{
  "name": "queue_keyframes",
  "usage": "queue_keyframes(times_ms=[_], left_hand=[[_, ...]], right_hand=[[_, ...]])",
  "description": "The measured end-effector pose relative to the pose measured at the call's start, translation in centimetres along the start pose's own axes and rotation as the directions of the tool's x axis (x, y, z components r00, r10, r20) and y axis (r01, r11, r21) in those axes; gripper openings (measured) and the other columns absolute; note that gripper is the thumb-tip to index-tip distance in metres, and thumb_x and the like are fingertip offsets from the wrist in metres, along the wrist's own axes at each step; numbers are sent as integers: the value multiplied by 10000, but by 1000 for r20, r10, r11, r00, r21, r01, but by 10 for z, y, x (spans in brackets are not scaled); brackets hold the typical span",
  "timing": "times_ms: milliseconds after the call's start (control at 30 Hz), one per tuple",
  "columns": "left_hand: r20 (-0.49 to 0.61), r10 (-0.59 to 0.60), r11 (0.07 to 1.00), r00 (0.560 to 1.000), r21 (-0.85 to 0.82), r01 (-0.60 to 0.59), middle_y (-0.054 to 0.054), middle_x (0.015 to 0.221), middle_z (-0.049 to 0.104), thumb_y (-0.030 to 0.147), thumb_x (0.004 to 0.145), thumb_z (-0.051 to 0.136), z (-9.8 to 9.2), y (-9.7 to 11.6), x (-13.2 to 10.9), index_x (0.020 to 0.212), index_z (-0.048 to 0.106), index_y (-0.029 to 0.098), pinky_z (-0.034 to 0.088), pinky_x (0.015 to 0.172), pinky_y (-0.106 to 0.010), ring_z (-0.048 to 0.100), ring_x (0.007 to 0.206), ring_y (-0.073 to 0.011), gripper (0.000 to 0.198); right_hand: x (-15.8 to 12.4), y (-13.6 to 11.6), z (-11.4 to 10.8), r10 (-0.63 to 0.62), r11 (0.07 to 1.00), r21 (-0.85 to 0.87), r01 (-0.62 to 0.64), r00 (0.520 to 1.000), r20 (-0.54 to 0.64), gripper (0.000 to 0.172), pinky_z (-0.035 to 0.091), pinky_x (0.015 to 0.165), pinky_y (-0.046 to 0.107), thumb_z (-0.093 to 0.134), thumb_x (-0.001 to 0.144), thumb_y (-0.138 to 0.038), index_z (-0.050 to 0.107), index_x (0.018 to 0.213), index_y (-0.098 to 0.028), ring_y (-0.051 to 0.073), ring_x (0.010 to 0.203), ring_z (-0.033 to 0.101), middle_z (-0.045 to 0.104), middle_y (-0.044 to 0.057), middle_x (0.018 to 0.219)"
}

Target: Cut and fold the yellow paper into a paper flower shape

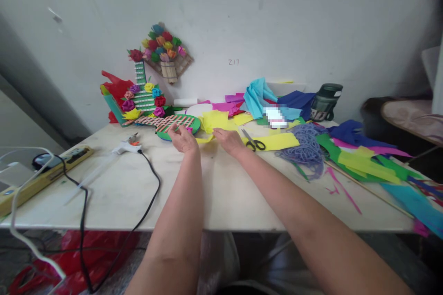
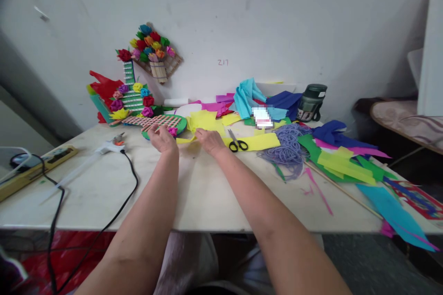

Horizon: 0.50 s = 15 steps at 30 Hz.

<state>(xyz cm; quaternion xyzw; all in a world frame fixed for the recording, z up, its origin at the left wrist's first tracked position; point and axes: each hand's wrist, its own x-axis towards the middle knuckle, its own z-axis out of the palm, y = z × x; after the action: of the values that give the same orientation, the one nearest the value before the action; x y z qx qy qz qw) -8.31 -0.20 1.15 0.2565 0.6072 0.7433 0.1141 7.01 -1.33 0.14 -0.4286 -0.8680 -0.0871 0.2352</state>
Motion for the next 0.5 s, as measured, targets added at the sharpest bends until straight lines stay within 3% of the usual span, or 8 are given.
queue_keyframes(times_ms=[100, 167, 200, 300, 433, 500], left_hand=[[110, -57, 996, 992, -56, 63, -85, 938, 571, 441, 763, 399, 5, 3, -5, 1006, 461, 163, 445, 739, -299, 574, 846, -162, 375], [306, -164, 975, 938, -95, 201, -87, 923, 579, 518, 730, 428, 8, 5, -11, 993, 482, 164, 470, 682, -300, 589, 821, -176, 444], [420, -231, 950, 878, -99, 297, -86, 911, 586, 548, 704, 454, 8, 6, -15, 991, 490, 169, 481, 655, -303, 599, 804, -185, 477], [700, -360, 837, 617, -51, 545, -95, 896, 609, 598, 635, 522, 7, 11, -26, 972, 520, 181, 502, 639, -337, 616, 796, -219, 536], [891, -304, 727, 337, -12, 687, -126, 964, 616, 557, 608, 596, 0, 19, -36, 967, 556, 167, 502, 706, -403, 602, 877, -260, 532], [942, -229, 712, 245, -10, 702, -126, 1014, 607, 495, 623, 621, -1, 21, -40, 979, 572, 165, 496, 731, -426, 592, 911, -274, 487]], right_hand=[[-10, 5, -13, -10, 1000, 5, 11, 987, -161, 376, 419, 802, 295, 275, 864, -104, 535, 1127, -174, 177, 958, 556, 489, 95, 1242], [-16, 9, -19, 25, 1000, 11, -23, 973, -230, 386, 415, 830, 305, 262, 867, -109, 521, 1145, -178, 179, 986, 545, 476, 89, 1257], [-20, 11, -20, 49, 999, 14, -47, 966, -255, 391, 411, 848, 302, 261, 865, -108, 511, 1156, -181, 177, 1011, 533, 468, 81, 1267], [-29, 16, -22, 122, 992, 39, -116, 947, -297, 396, 407, 875, 288, 278, 849, -101, 493, 1172, -182, 168, 1080, 490, 444, 62, 1289], [-35, 21, -19, 203, 978, 113, -174, 915, -348, 386, 408, 889, 283, 282, 843, -122, 492, 1162, -182, 160, 1116, 463, 433, 53, 1298], [-37, 22, -17, 225, 972, 148, -182, 902, -369, 381, 401, 900, 286, 284, 841, -136, 494, 1156, -178, 160, 1119, 459, 428, 55, 1302]])
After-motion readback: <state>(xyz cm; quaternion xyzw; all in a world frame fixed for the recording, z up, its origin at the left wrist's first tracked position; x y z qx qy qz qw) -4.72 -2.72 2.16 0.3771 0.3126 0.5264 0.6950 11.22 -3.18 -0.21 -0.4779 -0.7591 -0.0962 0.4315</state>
